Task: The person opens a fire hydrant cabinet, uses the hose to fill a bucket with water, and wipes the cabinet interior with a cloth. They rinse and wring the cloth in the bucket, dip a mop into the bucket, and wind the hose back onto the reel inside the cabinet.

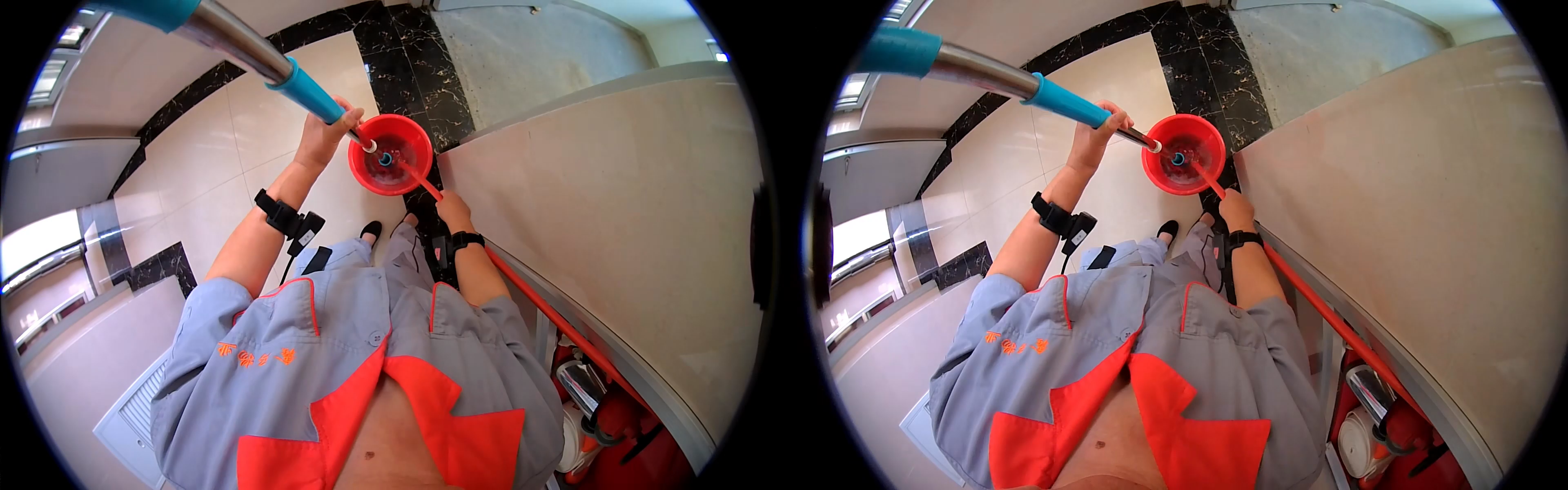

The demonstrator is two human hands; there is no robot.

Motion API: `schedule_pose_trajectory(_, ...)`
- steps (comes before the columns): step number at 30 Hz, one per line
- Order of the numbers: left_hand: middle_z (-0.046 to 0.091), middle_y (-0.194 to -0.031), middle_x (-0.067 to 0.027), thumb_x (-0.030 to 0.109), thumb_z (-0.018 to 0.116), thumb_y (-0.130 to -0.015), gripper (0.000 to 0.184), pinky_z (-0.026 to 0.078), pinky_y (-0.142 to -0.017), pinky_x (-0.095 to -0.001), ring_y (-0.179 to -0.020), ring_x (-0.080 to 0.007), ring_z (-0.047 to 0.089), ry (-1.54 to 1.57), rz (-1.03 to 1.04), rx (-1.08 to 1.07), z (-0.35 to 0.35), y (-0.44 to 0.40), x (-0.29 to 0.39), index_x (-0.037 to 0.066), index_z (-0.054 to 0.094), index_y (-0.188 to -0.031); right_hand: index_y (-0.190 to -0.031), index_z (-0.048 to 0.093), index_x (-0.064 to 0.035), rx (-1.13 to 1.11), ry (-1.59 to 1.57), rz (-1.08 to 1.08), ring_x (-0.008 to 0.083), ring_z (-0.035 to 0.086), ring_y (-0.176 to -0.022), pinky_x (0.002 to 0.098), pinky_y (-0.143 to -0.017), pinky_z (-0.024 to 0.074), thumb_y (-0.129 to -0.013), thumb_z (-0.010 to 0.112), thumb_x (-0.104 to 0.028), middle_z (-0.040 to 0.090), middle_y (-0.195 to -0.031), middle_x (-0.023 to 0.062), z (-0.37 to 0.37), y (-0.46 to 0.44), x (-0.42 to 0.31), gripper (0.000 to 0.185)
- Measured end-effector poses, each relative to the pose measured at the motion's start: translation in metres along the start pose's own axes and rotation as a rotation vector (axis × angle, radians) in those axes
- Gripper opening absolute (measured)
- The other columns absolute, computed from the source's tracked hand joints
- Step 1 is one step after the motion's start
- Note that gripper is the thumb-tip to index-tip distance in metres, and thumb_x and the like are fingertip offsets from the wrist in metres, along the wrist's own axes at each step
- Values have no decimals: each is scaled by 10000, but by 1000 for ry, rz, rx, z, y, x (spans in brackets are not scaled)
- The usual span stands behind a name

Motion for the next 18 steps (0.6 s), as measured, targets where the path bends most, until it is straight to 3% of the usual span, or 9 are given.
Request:
schedule_pose_trajectory(4, 553, -682, -44, 308, 647, -764, 289, 444, -689, -282, -723, -145, 566, 43, -23, 9, 3, 0, 10, 47, 522, -768, -973, 585, -92, -54, 7, 7, 343, 571, -919, 441, -782, 451, -821, 433, -177, 611, -962, 145, 10, 16, -5, 231)
schedule_pose_trajectory(7, 554, -687, -44, 289, 657, -758, 276, 445, -688, -283, -718, -149, 567, 78, -45, -1, 7, -2, 17, 47, 526, -774, -966, 597, -69, -5, -42, -23, 334, 564, -911, 426, -774, 449, -756, 519, -168, 607, -942, 168, 22, 18, -11, 244)
schedule_pose_trajectory(11, 556, -693, -39, 247, 684, -741, 244, 450, -637, -258, -695, -127, 560, 99, -100, -60, 8, -6, 5, 53, 540, -776, -987, 578, -68, -32, -37, -62, 339, 556, -920, 431, -779, 442, -762, 514, -172, 601, -951, 167, 11, 25, -38, 256)
schedule_pose_trajectory(12, 495, -612, -5, 236, 694, -740, 253, 397, -440, -220, -521, -95, 492, 143, -30, -52, 15, -6, 9, 54, 518, -727, -992, 573, -69, -28, -55, -71, 340, 554, -922, 432, -779, 440, -764, 514, -173, 600, -953, 165, 6, 23, -45, 258)
schedule_pose_trajectory(18, 483, -581, -1, 241, 699, -739, 264, 379, -416, -223, -456, -92, 465, 34, -98, -120, 25, 0, 23, 51, 515, -735, -994, 561, -73, -8, -94, -117, 342, 548, -923, 437, -778, 435, -770, 524, -173, 596, -953, 161, -16, 26, -73, 248)
Point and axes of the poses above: each hand's wrist, its own y-axis away from the middle knuckle, its own z-axis out of the palm, x = y × z, the point moved 1 cm from there along -y, towards the middle knuckle
